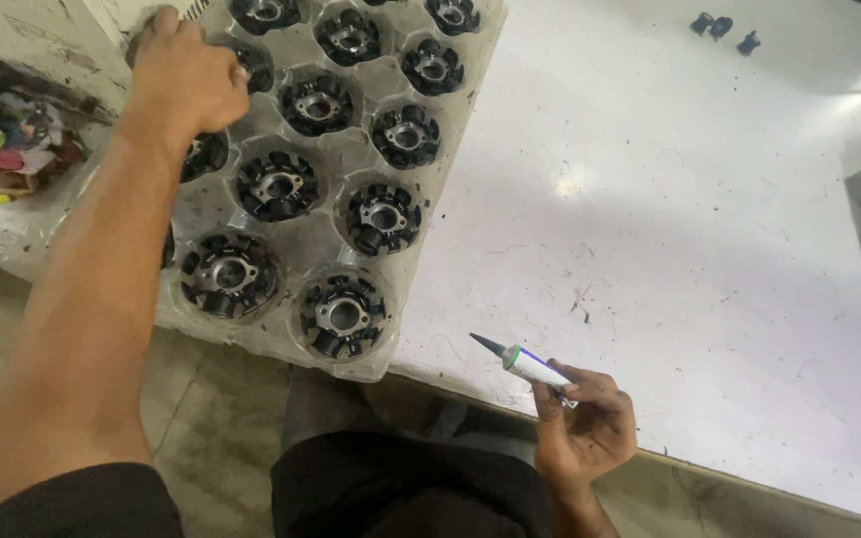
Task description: The person picks black plastic rotor-like components from a tray one at a time and squeezes adhesive from a tube onto each part, then places the treated part into another tray. They repeat this cycle across many parts, occasionally squeezing the tube to prime it.
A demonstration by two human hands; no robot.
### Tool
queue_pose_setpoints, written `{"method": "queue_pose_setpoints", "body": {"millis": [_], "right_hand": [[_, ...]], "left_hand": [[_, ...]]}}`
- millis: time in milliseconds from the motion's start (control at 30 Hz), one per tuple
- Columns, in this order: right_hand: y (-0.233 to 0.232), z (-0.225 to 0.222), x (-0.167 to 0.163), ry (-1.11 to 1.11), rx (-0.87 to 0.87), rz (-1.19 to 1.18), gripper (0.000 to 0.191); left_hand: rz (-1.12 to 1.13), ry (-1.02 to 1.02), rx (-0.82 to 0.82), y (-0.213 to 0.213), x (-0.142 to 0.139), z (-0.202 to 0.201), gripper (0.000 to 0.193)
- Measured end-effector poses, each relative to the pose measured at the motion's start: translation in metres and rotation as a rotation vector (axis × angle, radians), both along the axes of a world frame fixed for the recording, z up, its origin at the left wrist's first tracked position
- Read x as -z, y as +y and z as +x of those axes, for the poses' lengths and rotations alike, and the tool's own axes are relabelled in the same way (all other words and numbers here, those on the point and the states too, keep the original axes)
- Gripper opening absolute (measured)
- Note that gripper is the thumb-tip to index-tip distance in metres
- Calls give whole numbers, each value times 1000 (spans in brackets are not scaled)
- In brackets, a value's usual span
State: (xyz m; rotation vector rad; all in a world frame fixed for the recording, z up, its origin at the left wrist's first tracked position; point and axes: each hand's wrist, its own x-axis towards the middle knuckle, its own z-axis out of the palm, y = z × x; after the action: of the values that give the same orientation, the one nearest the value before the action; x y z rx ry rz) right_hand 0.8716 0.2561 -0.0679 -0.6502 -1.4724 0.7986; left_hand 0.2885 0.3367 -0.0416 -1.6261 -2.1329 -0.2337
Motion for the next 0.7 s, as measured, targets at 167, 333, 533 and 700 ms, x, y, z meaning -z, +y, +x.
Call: {"method": "queue_pose_setpoints", "body": {"millis": [167, 333, 533, 700], "right_hand": [[29, 115, -16, 78, -18, -137, 25], [75, 154, -42, 283, -160, -294, 23], [134, 179, -54, 300, -236, -337, 26], [196, 196, -52, 278, -253, -218, 31]], "left_hand": [[28, 85, -30, 44, -24, 125, 51], [82, -637, -95, 11, -105, 230, 51], [516, -1914, 701, -21, -123, 407, 44], [868, -2222, 1033, 29, -109, 520, 85]]}}
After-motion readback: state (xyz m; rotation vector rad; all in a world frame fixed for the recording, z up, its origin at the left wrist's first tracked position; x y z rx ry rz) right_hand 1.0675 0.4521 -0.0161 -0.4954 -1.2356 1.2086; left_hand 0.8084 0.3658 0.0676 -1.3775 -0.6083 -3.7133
